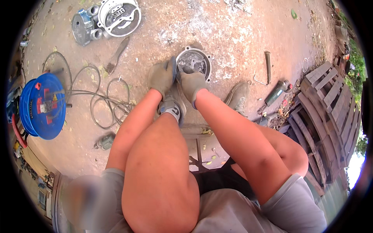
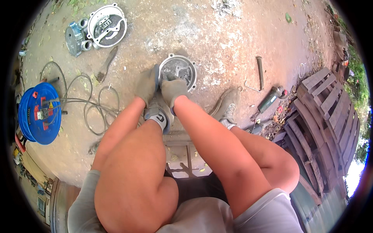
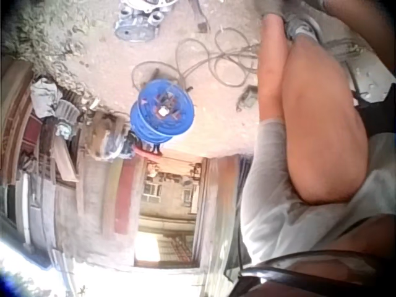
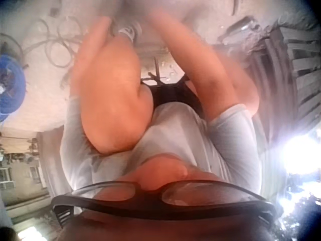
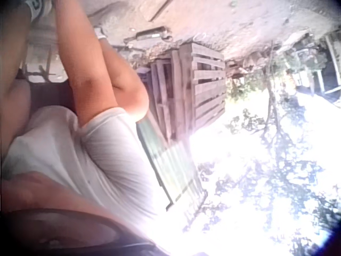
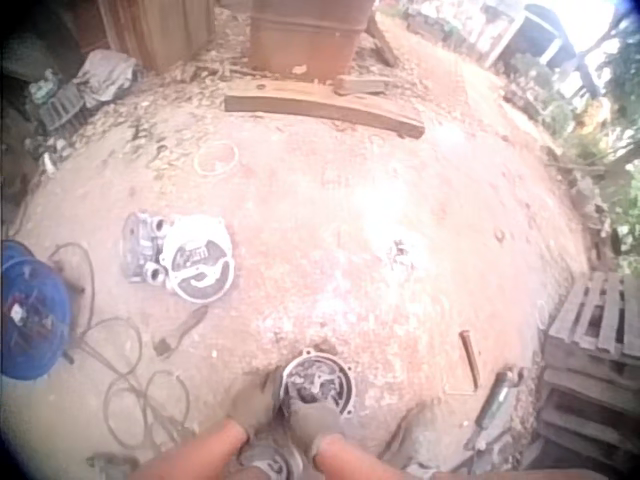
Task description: The person uses a wire brush to scrub the interior and exterior surfaces of a metal mechanical housing. They repeatedly rotate the part to access different areas while working on a concrete floor.
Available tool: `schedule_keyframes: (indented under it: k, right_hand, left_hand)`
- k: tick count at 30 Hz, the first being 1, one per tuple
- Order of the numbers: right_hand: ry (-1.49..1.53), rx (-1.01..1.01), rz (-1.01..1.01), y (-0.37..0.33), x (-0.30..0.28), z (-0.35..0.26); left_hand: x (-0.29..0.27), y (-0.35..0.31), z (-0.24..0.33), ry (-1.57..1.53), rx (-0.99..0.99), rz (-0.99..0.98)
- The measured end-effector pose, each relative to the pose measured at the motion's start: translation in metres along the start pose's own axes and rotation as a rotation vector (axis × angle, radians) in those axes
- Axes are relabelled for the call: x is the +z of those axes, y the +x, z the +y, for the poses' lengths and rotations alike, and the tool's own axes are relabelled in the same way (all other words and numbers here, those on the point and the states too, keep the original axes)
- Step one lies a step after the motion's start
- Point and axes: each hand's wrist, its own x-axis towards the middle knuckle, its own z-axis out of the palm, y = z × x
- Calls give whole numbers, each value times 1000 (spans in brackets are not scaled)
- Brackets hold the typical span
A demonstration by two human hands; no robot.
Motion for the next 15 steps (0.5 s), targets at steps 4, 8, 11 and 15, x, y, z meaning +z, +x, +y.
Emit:
schedule_keyframes:
  k: [4,8,11,15]
  right_hand:
    - [53,0,133,3,15,13]
    - [11,82,69,-5,-27,-9]
    - [-36,47,4,1,-44,-1]
    - [-386,-46,-147,-6,-67,-11]
  left_hand:
    - [-5,-6,11,13,-25,-34]
    - [-14,-8,27,39,0,-9]
    - [-8,0,22,5,5,-36]
    - [-8,-4,24,79,-21,0]
